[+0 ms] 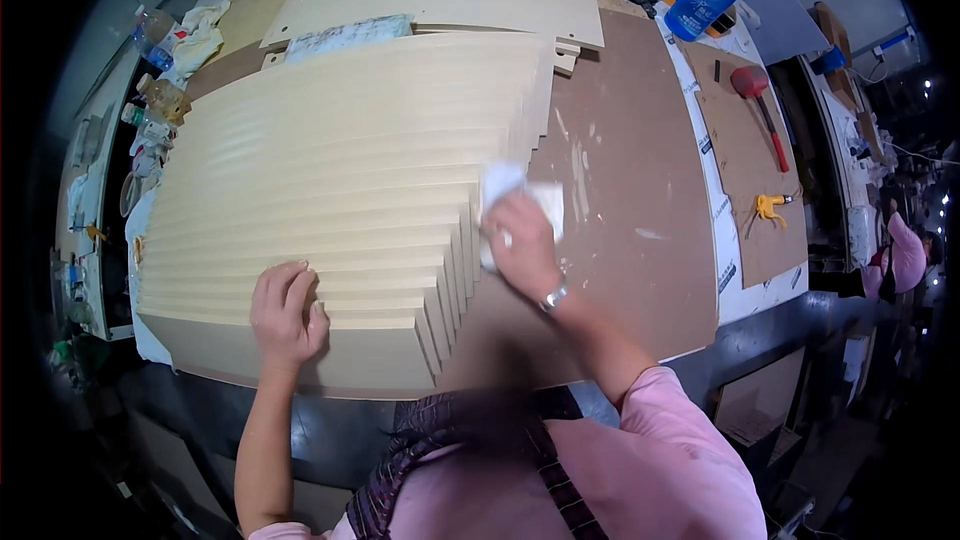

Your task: The person sands the edges of a stack of wood slats using a sanding block, applies a finish with a brush, wipes the surfaces with a cloth, and uses a scraper to clean the grooves between the slats.

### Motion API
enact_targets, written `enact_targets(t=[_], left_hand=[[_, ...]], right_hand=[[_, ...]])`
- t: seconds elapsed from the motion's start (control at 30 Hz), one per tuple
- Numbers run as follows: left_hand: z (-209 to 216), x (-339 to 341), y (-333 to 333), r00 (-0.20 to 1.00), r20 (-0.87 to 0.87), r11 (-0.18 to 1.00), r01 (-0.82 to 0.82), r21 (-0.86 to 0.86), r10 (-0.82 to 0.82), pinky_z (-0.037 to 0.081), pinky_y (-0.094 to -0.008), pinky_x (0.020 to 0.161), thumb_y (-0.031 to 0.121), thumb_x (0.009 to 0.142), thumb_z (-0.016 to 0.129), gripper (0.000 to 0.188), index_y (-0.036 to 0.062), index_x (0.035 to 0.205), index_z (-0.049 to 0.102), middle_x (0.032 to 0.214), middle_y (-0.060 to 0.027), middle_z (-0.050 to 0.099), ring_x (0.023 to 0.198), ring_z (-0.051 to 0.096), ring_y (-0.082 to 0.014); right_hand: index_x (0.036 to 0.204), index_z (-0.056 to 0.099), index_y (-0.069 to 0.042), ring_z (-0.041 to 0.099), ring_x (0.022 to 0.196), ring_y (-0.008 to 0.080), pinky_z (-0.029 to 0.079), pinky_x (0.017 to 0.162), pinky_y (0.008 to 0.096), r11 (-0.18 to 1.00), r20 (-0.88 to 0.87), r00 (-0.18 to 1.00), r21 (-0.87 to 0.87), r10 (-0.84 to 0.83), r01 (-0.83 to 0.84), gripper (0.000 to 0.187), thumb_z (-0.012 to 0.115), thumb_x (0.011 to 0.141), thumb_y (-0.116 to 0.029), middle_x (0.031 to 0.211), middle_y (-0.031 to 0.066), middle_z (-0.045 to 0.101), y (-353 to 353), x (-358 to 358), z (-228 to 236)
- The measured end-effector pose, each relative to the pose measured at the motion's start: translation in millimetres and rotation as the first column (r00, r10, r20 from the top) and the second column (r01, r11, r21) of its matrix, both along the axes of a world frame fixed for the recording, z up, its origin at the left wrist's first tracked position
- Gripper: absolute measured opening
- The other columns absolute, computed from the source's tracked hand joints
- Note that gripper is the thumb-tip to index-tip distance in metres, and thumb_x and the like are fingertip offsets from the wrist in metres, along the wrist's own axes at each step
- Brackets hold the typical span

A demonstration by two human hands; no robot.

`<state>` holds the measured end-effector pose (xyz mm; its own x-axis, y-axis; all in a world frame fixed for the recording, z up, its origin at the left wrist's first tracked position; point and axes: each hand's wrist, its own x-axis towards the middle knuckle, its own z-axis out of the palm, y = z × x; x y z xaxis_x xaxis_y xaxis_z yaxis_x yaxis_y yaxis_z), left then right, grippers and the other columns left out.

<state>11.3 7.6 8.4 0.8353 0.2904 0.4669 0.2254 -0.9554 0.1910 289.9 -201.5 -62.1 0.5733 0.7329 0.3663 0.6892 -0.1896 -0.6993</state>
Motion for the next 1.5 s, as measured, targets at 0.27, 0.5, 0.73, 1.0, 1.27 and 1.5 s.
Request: enact_targets(t=[0.27, 0.5, 0.73, 1.0, 1.27, 1.5], left_hand=[[-2.0, -1.9, -1.1, 1.000, 0.013, 1.000, -0.012, 0.011, 0.012, 0.053, -0.0438, 0.085, 0.015, 0.075, 0.064, 0.034, 0.0042, 0.108, 0.065, 0.110, -0.0141, 0.064, 0.099, 0.062, -0.0357], [-3.0, -5.7, 4.0, 0.999, 0.032, 1.000, 0.008, 0.013, -0.009, 0.052, -0.0432, 0.086, 0.015, 0.075, 0.065, 0.036, 0.0056, 0.110, 0.065, 0.111, -0.0124, 0.064, 0.100, 0.062, -0.0339], [-4.8, -8.1, 1.7, 0.999, 0.045, 1.000, 0.010, 0.006, -0.011, 0.053, -0.0426, 0.086, 0.013, 0.076, 0.065, 0.035, 0.0061, 0.110, 0.065, 0.111, -0.0126, 0.065, 0.101, 0.062, -0.0340], [-5.7, -11.2, 5.4, 0.996, 0.088, 1.000, 0.014, 0.016, -0.015, 0.052, -0.0426, 0.087, 0.014, 0.075, 0.066, 0.036, 0.0053, 0.110, 0.065, 0.110, -0.0119, 0.064, 0.100, 0.061, -0.0322], [-5.3, -13.6, 6.6, 0.992, 0.105, 0.997, 0.074, -0.039, -0.069, 0.051, -0.0432, 0.092, 0.015, 0.079, 0.067, 0.038, 0.0058, 0.116, 0.064, 0.115, -0.0133, 0.064, 0.106, 0.061, -0.0344], [22.0, -22.5, -57.2, 0.898, 0.397, 0.448, 0.438, -0.779, -0.188, 0.043, -0.0398, 0.107, 0.011, 0.083, 0.074, 0.072, 0.0013, 0.147, 0.041, 0.137, -0.0177, 0.052, 0.126, 0.054, -0.0303]], right_hand=[[0.097, 0.066, 0.003, 0.065, 0.091, 0.0277, 0.051, 0.085, 0.0347, 0.980, -0.442, 0.896, 0.196, 0.046, 0.046, 0.020, 0.058, 0.080, 0.002, 0.100, 0.0144, 0.066, -35.1, -27.6, 46.7], [0.093, 0.068, -0.004, 0.061, 0.097, 0.0335, 0.049, 0.084, 0.0430, 0.999, -0.146, 0.989, -0.026, 0.022, -0.026, 0.016, 0.058, 0.081, 0.000, 0.100, 0.0117, 0.065, -11.8, -78.0, 18.9], [0.102, 0.070, -0.001, 0.066, 0.084, 0.0327, 0.053, 0.077, 0.0377, 0.985, -0.259, 0.958, 0.081, -0.124, 0.149, 0.018, 0.062, 0.086, -0.006, 0.091, 0.0159, 0.067, -3.9, -80.5, 39.9], [0.104, 0.070, 0.002, 0.066, 0.081, 0.0151, 0.055, 0.072, 0.0311, 0.966, -0.713, 0.653, -0.168, -0.256, 0.195, 0.018, 0.064, 0.091, -0.007, 0.092, 0.0063, 0.068, -93.6, -93.1, 44.6], [0.121, 0.061, 0.004, 0.067, 0.099, 0.0168, 0.055, 0.090, 0.0314, 0.819, -0.914, 0.405, 0.263, 0.041, 0.510, 0.030, 0.051, 0.105, -0.020, 0.112, 0.0114, 0.068, -53.8, -101.3, 107.6], [0.135, 0.051, 0.002, 0.058, 0.116, 0.0166, 0.047, 0.098, 0.0326, 0.853, -0.863, 0.330, 0.467, 0.383, 0.233, 0.040, 0.050, 0.105, -0.024, 0.129, 0.0123, 0.058, 41.6, -206.6, 122.5]])
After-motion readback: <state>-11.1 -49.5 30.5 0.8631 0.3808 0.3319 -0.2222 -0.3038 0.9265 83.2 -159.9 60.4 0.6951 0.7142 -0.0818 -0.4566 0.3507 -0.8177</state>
